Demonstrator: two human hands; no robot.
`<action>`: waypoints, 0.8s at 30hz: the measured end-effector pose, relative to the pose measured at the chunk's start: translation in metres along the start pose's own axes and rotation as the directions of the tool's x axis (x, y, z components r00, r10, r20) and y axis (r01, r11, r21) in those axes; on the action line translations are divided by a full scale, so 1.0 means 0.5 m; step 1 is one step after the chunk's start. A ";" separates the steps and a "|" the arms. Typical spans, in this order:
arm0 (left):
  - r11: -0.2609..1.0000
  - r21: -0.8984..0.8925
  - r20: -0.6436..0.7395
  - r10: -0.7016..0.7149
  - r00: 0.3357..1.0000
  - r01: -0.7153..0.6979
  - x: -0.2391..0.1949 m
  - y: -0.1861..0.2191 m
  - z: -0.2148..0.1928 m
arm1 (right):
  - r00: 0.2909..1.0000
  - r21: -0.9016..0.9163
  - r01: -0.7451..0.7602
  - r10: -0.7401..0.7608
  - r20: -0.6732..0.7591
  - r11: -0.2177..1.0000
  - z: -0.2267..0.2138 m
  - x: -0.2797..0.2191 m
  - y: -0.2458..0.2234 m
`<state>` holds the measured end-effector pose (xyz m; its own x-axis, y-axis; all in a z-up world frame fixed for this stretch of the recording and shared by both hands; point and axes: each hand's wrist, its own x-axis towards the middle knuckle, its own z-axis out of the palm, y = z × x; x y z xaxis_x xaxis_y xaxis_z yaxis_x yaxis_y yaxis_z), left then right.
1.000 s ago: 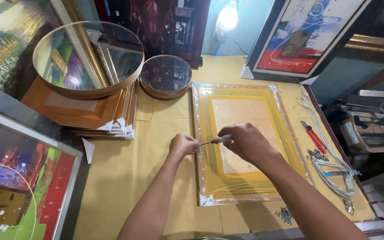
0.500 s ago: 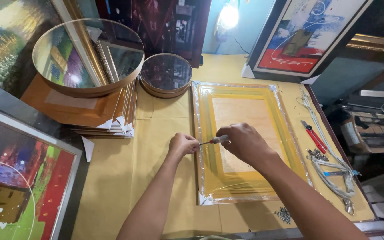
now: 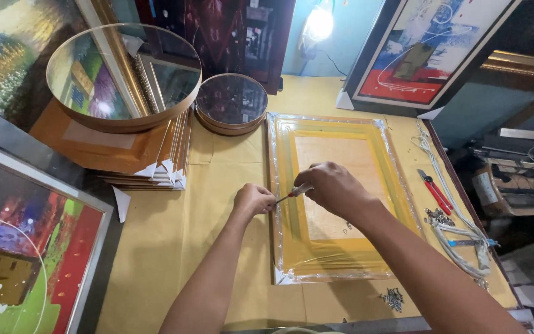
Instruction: The person uses a screwdriver to fasten metal hanging hardware onto the back of a wooden picture frame. They position the hardware and tighten screws at multiple points along the frame's edge.
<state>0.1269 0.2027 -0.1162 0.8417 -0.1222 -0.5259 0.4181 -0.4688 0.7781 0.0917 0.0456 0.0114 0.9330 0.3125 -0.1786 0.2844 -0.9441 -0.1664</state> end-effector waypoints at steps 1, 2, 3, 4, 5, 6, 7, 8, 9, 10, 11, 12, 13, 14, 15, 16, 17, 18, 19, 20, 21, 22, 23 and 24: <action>1.000 0.000 -0.001 0.000 1.000 0.000 0.001 -0.001 0.000 | 1.000 0.000 0.001 -0.001 0.000 1.000 0.000 0.003 -0.001; 1.000 0.012 -0.001 0.003 1.000 -0.003 0.003 -0.003 0.000 | 1.000 -0.010 0.006 -0.006 0.002 1.000 0.000 0.006 -0.002; 1.000 0.024 -0.001 0.007 1.000 -0.007 0.005 -0.003 0.001 | 1.000 -0.020 0.010 -0.010 0.004 1.000 0.000 0.009 -0.002; 1.000 0.024 -0.001 0.008 1.000 -0.008 0.003 -0.001 -0.001 | 1.000 -0.021 0.010 -0.010 0.003 1.000 -0.007 0.010 -0.006; 0.999 0.032 0.002 0.012 1.000 -0.012 0.000 0.000 -0.001 | 1.000 -0.018 0.016 -0.016 0.014 1.000 -0.012 0.011 -0.010; 0.999 0.040 0.004 0.016 1.000 -0.016 -0.002 0.001 -0.002 | 0.999 -0.016 0.023 -0.022 0.025 1.000 -0.017 0.011 -0.014; 0.999 0.040 0.003 0.017 1.000 -0.017 0.000 -0.001 0.000 | 0.999 -0.016 0.024 -0.023 0.024 1.000 -0.016 0.015 -0.014; 0.999 0.030 -0.009 0.019 1.000 -0.019 0.002 -0.003 0.001 | 0.999 -0.024 0.024 -0.023 0.039 0.999 -0.014 0.019 -0.014; 1.000 0.019 -0.020 0.021 1.000 -0.021 0.003 -0.006 0.005 | 0.998 -0.033 0.024 -0.023 0.055 0.999 -0.012 0.022 -0.014; 1.000 0.019 -0.020 0.020 1.000 -0.020 0.008 -0.009 0.007 | 0.998 -0.034 0.025 -0.023 0.056 0.999 -0.008 0.027 -0.009; 0.999 0.022 -0.027 0.029 0.999 -0.028 0.011 -0.014 0.009 | 0.998 -0.029 0.019 -0.018 0.062 0.999 -0.005 0.033 -0.005; 0.999 0.025 -0.034 0.037 0.999 -0.037 0.015 -0.018 0.010 | 0.998 -0.024 0.014 -0.012 0.067 1.000 -0.001 0.038 -0.002; 0.999 0.025 -0.035 0.038 0.999 -0.037 0.018 -0.020 0.011 | 0.998 -0.024 0.015 -0.013 0.067 1.000 0.003 0.041 0.004; 0.999 0.025 -0.040 0.035 0.999 -0.034 0.021 -0.023 0.012 | 0.998 -0.004 0.001 -0.001 0.069 1.000 0.008 0.044 0.010; 0.999 0.023 -0.043 0.033 0.999 -0.032 0.024 -0.024 0.015 | 0.997 0.013 -0.015 0.014 0.073 1.000 0.012 0.046 0.017; 0.999 0.022 -0.042 0.034 0.999 -0.033 0.024 -0.027 0.017 | 0.997 0.012 -0.016 0.015 0.073 1.000 0.004 0.043 0.009; 0.999 0.032 -0.042 0.028 0.999 -0.027 0.026 -0.028 0.017 | 0.990 0.020 -0.079 0.076 0.115 0.997 -0.005 0.043 0.001; 0.999 0.042 -0.042 0.022 0.999 -0.020 0.027 -0.029 0.016 | 0.978 0.026 -0.142 0.137 0.157 0.989 -0.014 0.042 -0.007; 0.999 0.041 -0.045 0.021 0.999 -0.020 0.026 -0.030 0.017 | 0.978 0.026 -0.140 0.134 0.157 0.990 -0.017 0.041 -0.013; 0.999 0.037 -0.056 0.016 0.998 -0.014 0.025 -0.032 0.019 | 0.971 -0.002 -0.175 0.173 0.164 0.985 -0.020 0.040 -0.019; 0.999 0.033 -0.065 0.014 0.998 -0.012 0.026 -0.030 0.021 | 0.963 -0.030 -0.212 0.214 0.166 0.977 -0.026 0.038 -0.024; 0.999 0.033 -0.066 0.017 0.998 -0.015 0.025 -0.031 0.020 | 0.963 -0.031 -0.212 0.214 0.163 0.977 -0.032 0.035 -0.029; 0.999 0.045 -0.059 0.019 0.998 -0.017 0.026 -0.031 0.019 | 0.959 -0.131 -0.215 0.235 0.160 0.968 -0.040 0.033 -0.032; 0.998 0.057 -0.053 0.021 0.998 -0.018 0.027 -0.031 0.019 | 0.954 -0.229 -0.217 0.256 0.154 0.949 -0.046 0.031 -0.035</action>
<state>0.1284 0.2003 -0.1386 0.8672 -0.0859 -0.4905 0.3825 -0.5158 0.7666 0.1062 0.0646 0.0341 0.9290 0.0729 -0.3628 0.1178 -0.9877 0.1031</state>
